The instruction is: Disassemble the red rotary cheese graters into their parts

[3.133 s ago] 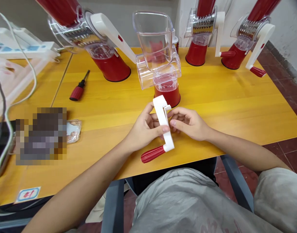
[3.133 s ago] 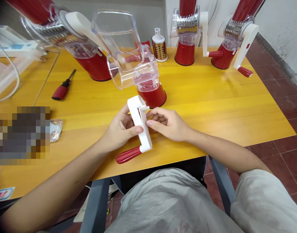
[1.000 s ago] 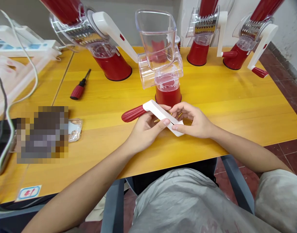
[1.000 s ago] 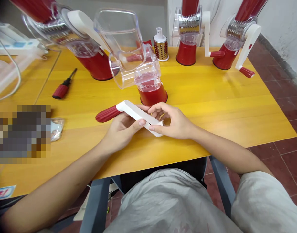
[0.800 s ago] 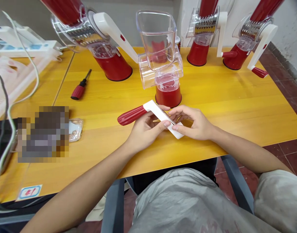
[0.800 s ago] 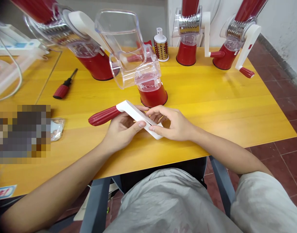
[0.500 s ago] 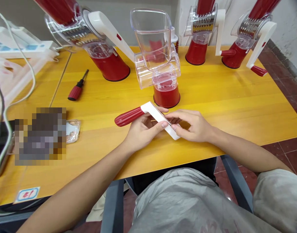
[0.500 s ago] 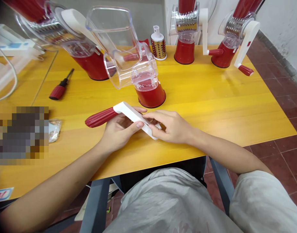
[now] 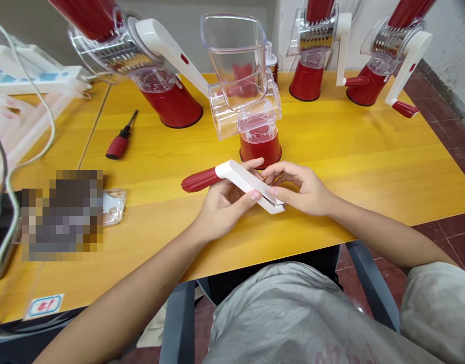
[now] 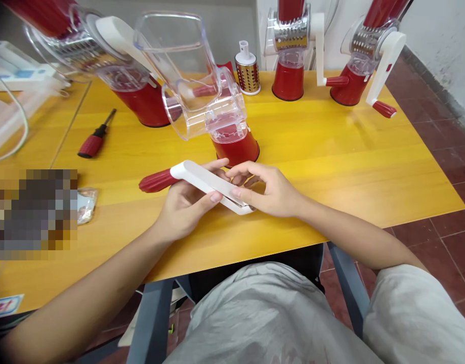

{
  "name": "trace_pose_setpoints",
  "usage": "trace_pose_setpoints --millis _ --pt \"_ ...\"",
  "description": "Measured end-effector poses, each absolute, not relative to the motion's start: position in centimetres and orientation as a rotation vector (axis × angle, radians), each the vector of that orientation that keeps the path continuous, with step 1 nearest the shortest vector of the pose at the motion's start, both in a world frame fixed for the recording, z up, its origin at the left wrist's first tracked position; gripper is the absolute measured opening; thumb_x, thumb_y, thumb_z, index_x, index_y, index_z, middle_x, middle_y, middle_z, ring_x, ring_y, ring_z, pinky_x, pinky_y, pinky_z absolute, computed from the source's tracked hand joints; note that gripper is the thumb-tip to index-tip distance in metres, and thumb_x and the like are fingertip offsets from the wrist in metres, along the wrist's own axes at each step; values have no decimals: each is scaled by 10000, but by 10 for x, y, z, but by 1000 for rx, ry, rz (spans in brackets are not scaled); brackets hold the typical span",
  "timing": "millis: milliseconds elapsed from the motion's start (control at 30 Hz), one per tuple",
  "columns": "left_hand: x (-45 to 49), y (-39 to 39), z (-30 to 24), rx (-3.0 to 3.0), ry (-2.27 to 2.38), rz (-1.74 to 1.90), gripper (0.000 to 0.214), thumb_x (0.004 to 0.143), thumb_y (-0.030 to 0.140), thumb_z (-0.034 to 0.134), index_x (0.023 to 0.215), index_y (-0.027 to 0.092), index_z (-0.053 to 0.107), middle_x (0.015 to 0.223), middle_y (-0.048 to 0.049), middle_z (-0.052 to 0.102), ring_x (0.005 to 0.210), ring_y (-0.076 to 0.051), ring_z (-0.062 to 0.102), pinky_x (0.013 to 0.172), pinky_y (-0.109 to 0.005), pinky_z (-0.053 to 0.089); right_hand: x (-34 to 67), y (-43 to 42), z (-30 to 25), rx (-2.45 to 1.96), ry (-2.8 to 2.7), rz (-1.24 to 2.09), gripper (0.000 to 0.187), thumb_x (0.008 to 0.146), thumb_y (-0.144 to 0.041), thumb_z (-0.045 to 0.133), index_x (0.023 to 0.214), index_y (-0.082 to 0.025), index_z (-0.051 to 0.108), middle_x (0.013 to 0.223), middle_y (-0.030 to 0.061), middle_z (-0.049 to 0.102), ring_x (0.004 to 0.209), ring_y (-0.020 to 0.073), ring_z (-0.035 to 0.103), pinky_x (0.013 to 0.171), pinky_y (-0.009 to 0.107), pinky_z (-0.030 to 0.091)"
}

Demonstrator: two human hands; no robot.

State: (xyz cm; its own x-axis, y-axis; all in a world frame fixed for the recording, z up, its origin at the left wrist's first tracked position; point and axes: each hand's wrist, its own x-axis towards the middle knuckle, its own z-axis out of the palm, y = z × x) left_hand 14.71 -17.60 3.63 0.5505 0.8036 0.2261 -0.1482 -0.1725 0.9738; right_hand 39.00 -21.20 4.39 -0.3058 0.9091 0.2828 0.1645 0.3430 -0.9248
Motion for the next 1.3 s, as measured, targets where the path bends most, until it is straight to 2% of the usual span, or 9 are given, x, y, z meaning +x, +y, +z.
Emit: trace_pose_setpoints --millis 100,200,400,500,667,800,1000,1133,1300 --pt "143 -176 34 1825 516 997 747 1088 442 829 1763 261 565 1401 -150 747 1315 -322 738 1185 -481 628 391 -212 44 -886 -1780 923 491 983 -447 862 1370 -170 746 1264 75 826 1145 105 801 1073 238 676" --pt "141 -174 32 2078 491 1028 763 1129 442 759 1818 270 480 1500 -180 713 1364 -352 701 1189 -518 616 387 -217 45 -839 -1917 676 446 1010 -366 816 1403 -177 721 1307 86 820 1174 122 804 1117 270 681" --pt "143 -175 32 2067 592 983 541 1097 591 792 1472 202 766 1547 -196 754 1157 -336 817 1021 -455 695 373 -226 45 -878 -1963 560 534 1087 -249 599 1612 -177 535 1384 101 789 1208 118 808 1106 267 725" --pt "147 -179 34 1994 641 979 561 1064 619 831 1429 195 788 1500 -184 770 1123 -322 817 1020 -453 703 370 -227 44 -921 -1944 601 553 1091 -243 583 1634 -186 495 1392 100 783 1191 117 812 1090 260 727" --pt "146 -179 35 2042 576 1067 671 1124 548 765 1714 265 616 1455 -154 714 1309 -330 727 1178 -536 638 373 -221 47 -794 -1891 751 543 1074 -271 664 1586 -203 498 1494 99 735 1257 99 784 1124 242 680" --pt "139 -171 31 2178 394 1113 838 1126 569 741 1860 343 405 1474 -163 619 1389 -355 617 1233 -615 583 378 -216 47 -752 -1825 881 559 974 -398 863 1406 -192 576 1306 63 757 1202 101 752 1105 251 635" --pt "134 -166 25 2258 249 947 854 1188 619 605 1912 413 199 1603 -173 478 1619 -392 413 1346 -690 465 378 -222 49 -706 -1880 809 461 970 -312 853 1328 -214 579 1190 20 730 1089 80 718 997 231 583" --pt "137 -167 26 2239 198 965 841 1202 568 596 1914 424 173 1643 -159 430 1605 -374 420 1312 -638 518 377 -222 51 -678 -1889 707 414 966 -259 832 1283 -226 567 1207 13 715 1123 82 720 1008 228 575" --pt "142 -169 28 2237 144 1044 835 1187 477 658 1903 441 228 1639 -149 438 1401 -308 561 1106 -490 651 377 -220 50 -643 -1926 563 361 968 -261 816 1214 -227 553 1157 10 709 1083 91 699 976 235 569"
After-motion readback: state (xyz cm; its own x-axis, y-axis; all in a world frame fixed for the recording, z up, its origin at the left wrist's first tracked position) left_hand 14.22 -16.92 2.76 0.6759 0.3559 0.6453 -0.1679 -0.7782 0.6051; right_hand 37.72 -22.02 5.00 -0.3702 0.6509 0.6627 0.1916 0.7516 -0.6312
